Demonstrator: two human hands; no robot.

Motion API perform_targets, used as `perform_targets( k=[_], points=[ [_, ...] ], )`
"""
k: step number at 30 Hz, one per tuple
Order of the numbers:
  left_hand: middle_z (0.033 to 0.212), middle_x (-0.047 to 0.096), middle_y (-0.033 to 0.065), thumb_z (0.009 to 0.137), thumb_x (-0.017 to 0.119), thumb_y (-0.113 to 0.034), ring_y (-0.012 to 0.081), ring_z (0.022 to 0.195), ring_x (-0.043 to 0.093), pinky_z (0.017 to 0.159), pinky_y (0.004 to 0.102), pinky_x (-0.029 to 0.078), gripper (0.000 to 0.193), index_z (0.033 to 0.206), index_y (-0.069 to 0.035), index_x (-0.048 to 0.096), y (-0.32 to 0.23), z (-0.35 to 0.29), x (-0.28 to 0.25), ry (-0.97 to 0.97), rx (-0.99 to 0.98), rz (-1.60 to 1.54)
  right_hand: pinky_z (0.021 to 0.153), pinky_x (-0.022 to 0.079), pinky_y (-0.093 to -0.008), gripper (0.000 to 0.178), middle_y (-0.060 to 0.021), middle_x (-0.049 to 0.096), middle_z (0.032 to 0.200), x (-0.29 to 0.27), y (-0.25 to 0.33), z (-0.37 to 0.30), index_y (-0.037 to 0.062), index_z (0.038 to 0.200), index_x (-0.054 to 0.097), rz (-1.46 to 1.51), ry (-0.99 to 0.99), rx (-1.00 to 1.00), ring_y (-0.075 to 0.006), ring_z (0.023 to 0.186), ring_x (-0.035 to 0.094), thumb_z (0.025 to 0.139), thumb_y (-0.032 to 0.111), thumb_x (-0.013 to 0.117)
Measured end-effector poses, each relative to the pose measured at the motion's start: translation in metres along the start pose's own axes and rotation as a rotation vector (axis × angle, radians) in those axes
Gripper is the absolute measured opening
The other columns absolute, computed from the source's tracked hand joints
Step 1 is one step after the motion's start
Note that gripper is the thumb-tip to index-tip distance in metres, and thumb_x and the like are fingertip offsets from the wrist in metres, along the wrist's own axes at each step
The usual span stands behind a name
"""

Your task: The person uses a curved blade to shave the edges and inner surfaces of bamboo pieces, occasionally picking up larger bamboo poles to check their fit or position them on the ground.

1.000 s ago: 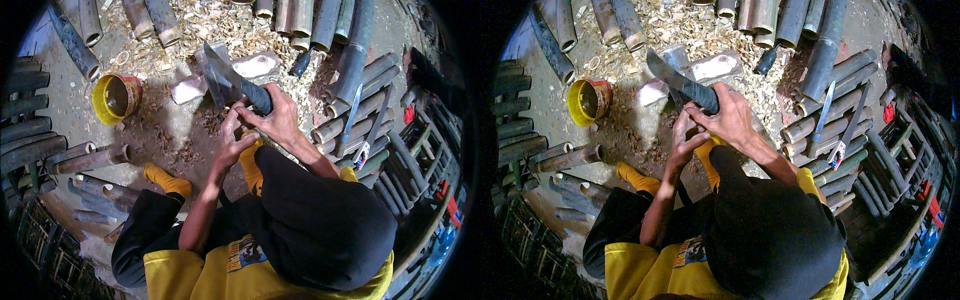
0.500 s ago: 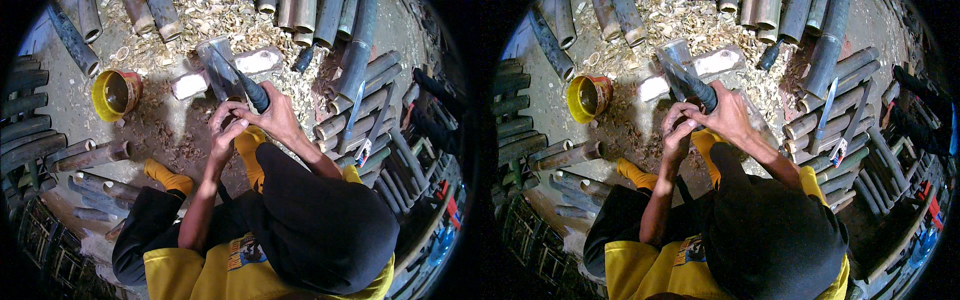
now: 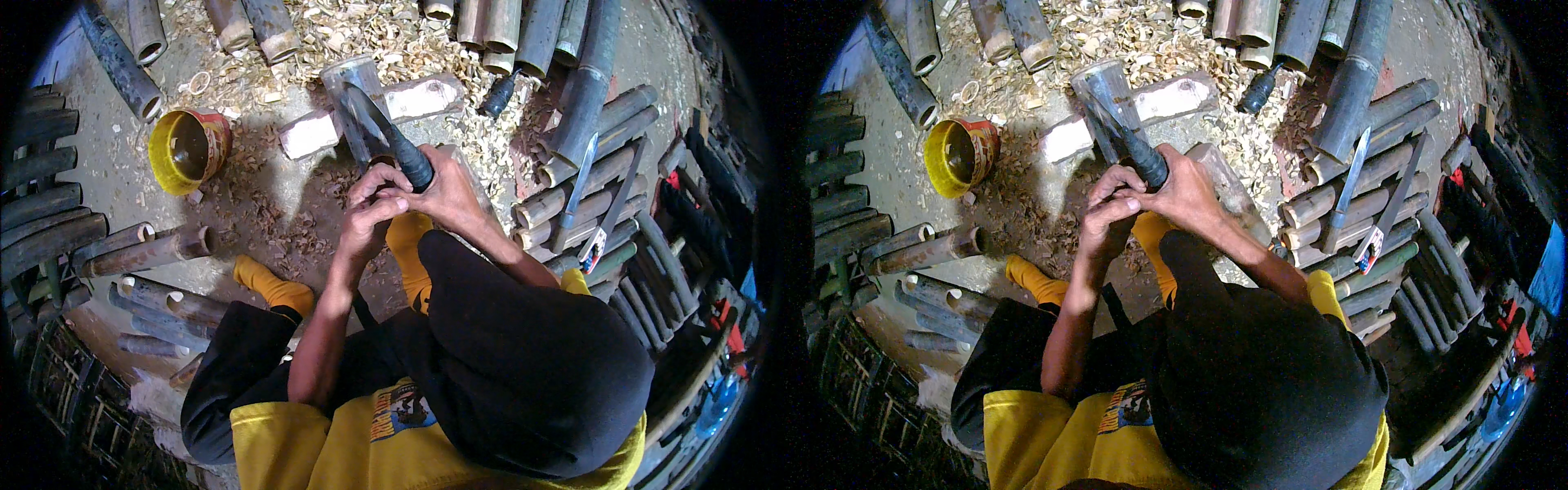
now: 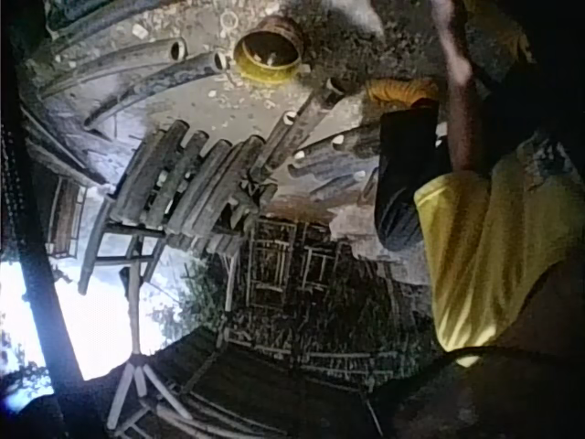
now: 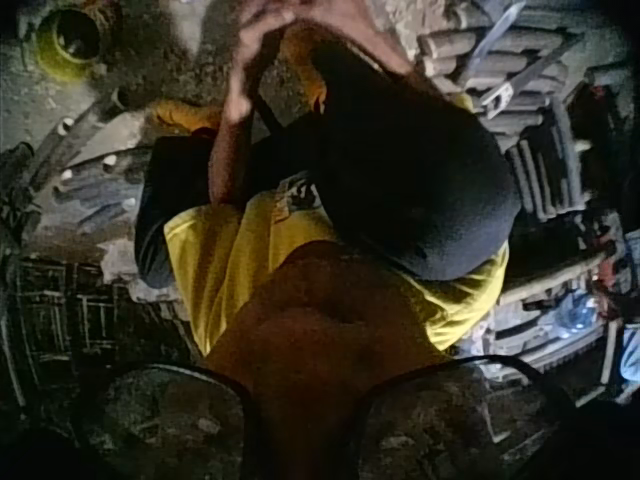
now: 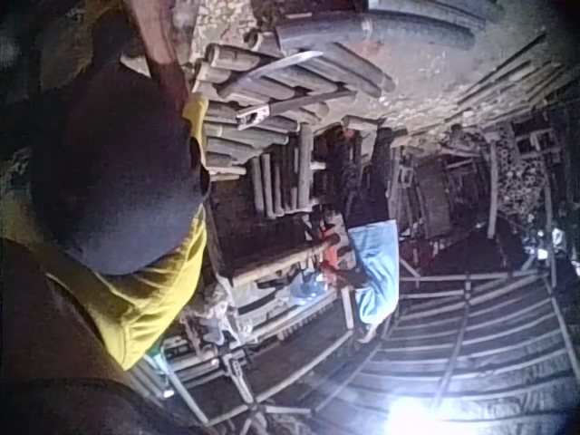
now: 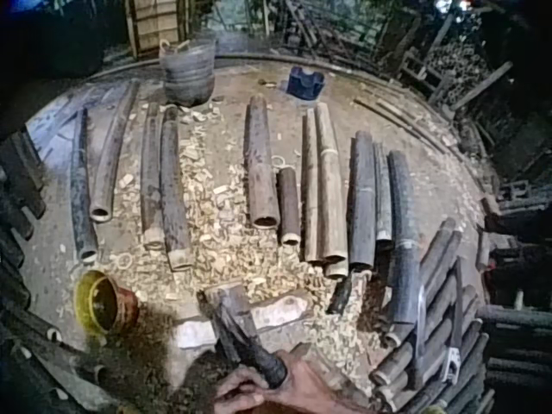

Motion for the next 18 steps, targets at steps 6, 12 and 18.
perform_targets(
  k=[6, 12, 18],
  points=[
    [0.078, 0.050, -0.0011, 0.072, 0.058, -0.006, 0.0066, 0.074, 0.046, 0.069, 0.0213, 0.035, 0.016, 0.087, -0.006, 0.052, 0.018, -0.015, -0.002, -0.058, -0.112, -0.059, 0.061, 0.046, -0.0377, 0.050, -0.0162, 0.058, 0.069, 0.008, -0.020, -0.011, -0.0008, 0.082, 0.052, 0.088, 0.000, 0.037, -0.0274, 0.064, 0.059, 0.057, 0.034, 0.078],
    [0.079, 0.051, -0.0011, 0.072, 0.060, -0.007, 0.0067, 0.075, 0.046, 0.069, 0.0209, 0.036, 0.016, 0.088, -0.005, 0.056, 0.042, -0.020, -0.001, -0.069, -0.148, -0.008, 0.065, 0.046, -0.0364, 0.051, -0.0142, 0.060, 0.074, 0.004, -0.036, -0.027, 0.0005, 0.087, 0.055, 0.170, -0.015, 0.109, -0.0248, 0.069, 0.060, 0.057, 0.033, 0.079],
    [0.080, 0.052, -0.0008, 0.073, 0.059, -0.011, 0.0077, 0.077, 0.048, 0.070, 0.0202, 0.037, 0.019, 0.091, -0.003, 0.057, 0.035, -0.016, 0.008, -0.007, -0.161, 0.067, 0.066, 0.047, -0.0370, 0.050, -0.0159, 0.060, 0.077, 0.004, -0.044, -0.025, 0.0022, 0.086, 0.055, 0.217, -0.027, 0.107, -0.0283, 0.074, 0.061, 0.058, 0.035, 0.079]
  ],
)
Point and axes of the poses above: each hand's wrist, its own z-axis towards the middle knuckle, its own x-axis out of the palm, y = z × x, the point moved 10 cm from there along z, towards the middle knuckle
